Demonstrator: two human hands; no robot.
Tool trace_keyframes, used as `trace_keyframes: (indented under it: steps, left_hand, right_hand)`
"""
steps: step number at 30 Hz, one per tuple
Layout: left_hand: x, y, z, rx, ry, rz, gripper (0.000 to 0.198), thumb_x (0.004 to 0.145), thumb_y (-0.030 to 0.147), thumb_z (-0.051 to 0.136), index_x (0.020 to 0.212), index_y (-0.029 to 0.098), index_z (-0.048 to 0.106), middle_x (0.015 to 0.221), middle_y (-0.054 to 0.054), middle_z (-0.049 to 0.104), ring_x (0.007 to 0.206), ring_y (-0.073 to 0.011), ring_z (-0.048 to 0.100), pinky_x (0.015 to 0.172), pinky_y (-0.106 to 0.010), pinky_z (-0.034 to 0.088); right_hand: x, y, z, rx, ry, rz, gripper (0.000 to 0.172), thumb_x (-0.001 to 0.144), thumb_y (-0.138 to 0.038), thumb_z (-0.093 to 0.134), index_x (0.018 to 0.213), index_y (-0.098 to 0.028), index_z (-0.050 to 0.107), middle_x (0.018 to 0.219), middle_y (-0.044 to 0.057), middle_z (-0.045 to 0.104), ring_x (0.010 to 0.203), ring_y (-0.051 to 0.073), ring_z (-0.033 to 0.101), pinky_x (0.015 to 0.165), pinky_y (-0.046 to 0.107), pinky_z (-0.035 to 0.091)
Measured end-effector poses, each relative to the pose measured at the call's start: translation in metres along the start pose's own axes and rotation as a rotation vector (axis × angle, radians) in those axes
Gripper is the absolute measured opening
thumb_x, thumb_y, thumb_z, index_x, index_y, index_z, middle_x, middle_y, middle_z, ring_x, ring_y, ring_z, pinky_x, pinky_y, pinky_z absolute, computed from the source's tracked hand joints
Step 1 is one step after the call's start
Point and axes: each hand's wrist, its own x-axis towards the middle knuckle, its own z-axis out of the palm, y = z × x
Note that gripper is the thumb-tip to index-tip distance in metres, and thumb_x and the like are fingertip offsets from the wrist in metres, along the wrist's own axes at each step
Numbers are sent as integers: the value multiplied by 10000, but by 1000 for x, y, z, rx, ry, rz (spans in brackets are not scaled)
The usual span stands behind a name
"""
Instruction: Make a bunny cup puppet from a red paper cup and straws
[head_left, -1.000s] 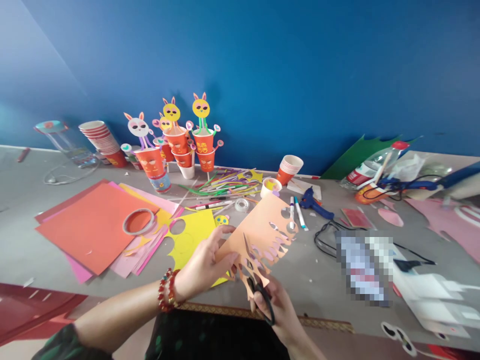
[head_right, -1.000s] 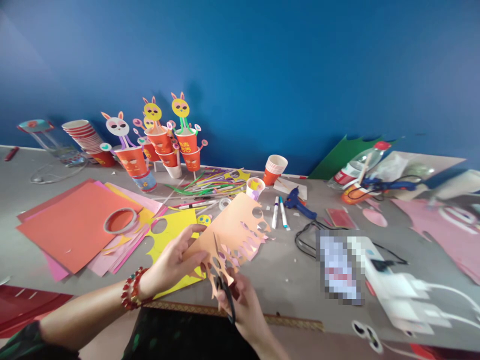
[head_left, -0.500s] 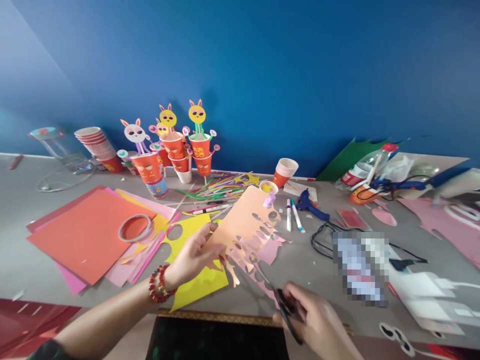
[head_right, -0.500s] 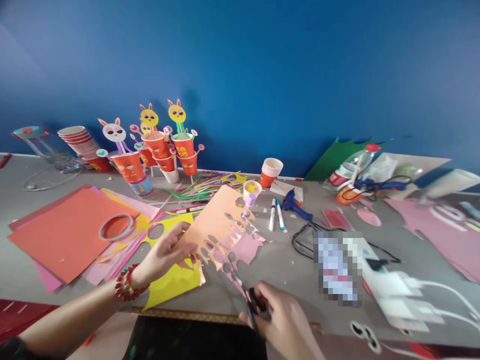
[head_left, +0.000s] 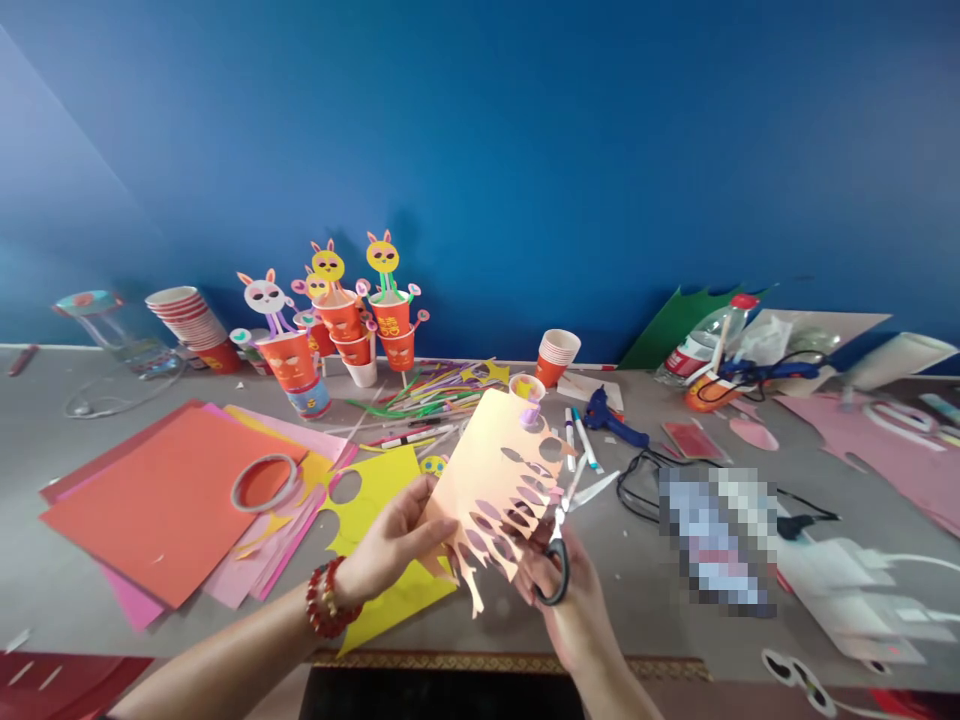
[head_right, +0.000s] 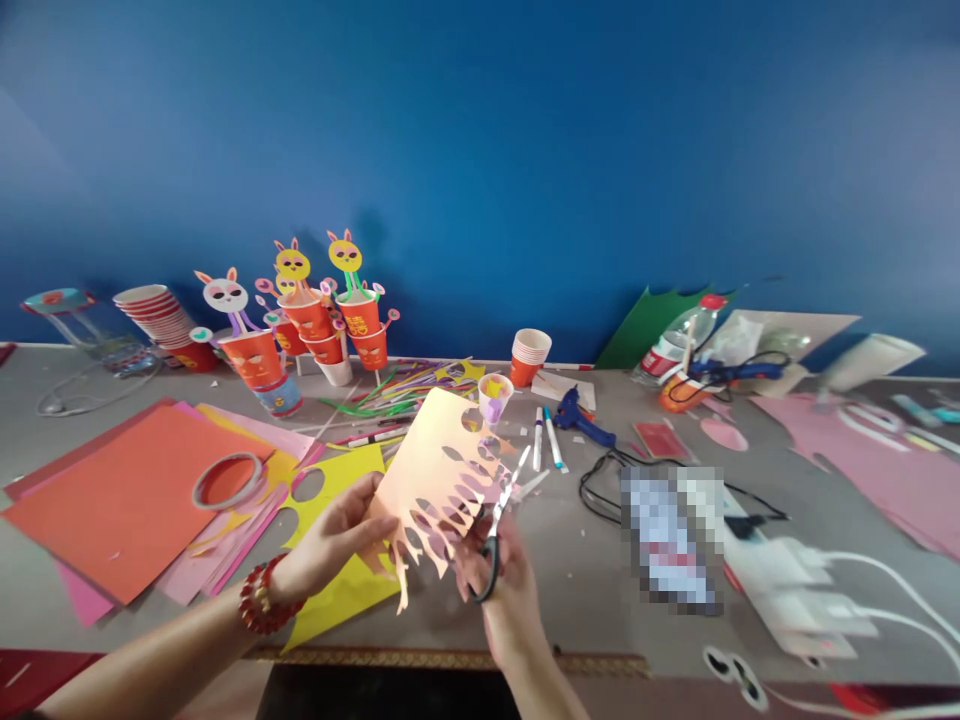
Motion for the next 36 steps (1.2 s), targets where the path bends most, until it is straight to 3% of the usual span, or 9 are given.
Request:
trace_keyframes:
  steps: [5, 9, 15, 20, 26, 29, 33, 36]
  left_hand:
    - [-1, -5, 1, -20, -1, -5, 354, 841, 366, 759, 1017, 167, 525, 878, -51, 727, 654, -149, 713, 550, -249, 636]
    - [0, -4, 5, -54, -18, -11, 356, 819, 365, 782, 974, 170, 527, 856, -40, 727, 642, -150, 707, 553, -256, 630]
    - [0, -3, 8, -105, -24, 21, 313, 802, 323, 806, 969, 161, 597, 899, -34, 731, 737, -147, 708, 664, -241, 607]
    - [-1, -9, 5, -147, -19, -6, 358, 882, 336, 722, 1189, 174, 639, 1106, -88, 738, 933, -201, 716, 840, -303, 581]
    - [2, -17, 12, -136, 33, 39, 286, 870, 363, 730, 1083, 175, 693, 987, -65, 767, 843, -177, 721, 796, -267, 570]
    - [4, -16, 13, -129, 115, 53, 288, 859, 391, 735, 1047, 177, 695, 921, -43, 760, 808, -163, 713, 760, -247, 565]
    - [9, -4, 5, -134, 292, 64, 306, 799, 445, 771, 918, 185, 660, 750, 7, 717, 655, -139, 672, 641, -226, 547]
    - [12, 4, -6, -54, 263, -10, 363, 773, 470, 777, 947, 185, 635, 822, -13, 728, 689, -165, 687, 658, -261, 557]
  right_hand:
    - [3, 5, 24, 54, 28, 7, 465, 675, -413, 871, 1014, -206, 631, 730, -12, 635, 446, 62, 399, 384, 197, 355]
    - [4, 4, 31, 93, 83, 2, 468, 680, -389, 873, 1037, -199, 639, 645, -36, 600, 440, 68, 387, 376, 193, 342]
    - [5, 7, 28, 108, 115, 19, 459, 647, -350, 891, 1009, -200, 652, 621, -46, 583, 442, 76, 410, 378, 194, 346]
    - [6, 13, 24, 76, 95, -2, 535, 637, -366, 879, 1100, -230, 647, 683, -28, 623, 465, 102, 470, 362, 191, 349]
    - [5, 14, 26, 30, 93, 13, 526, 625, -404, 875, 1066, -242, 638, 793, 14, 698, 533, 148, 585, 444, 233, 465]
    - [1, 12, 24, 42, 135, 51, 507, 618, -433, 875, 1008, -238, 617, 825, 23, 692, 598, 158, 614, 480, 228, 480]
    - [0, 7, 11, 53, 146, 65, 411, 662, -413, 853, 913, -228, 586, 753, -18, 628, 506, 89, 503, 440, 192, 406]
    - [5, 1, -7, 1, 132, 25, 383, 690, -392, 848, 902, -210, 587, 750, -25, 620, 446, 49, 412, 408, 181, 346]
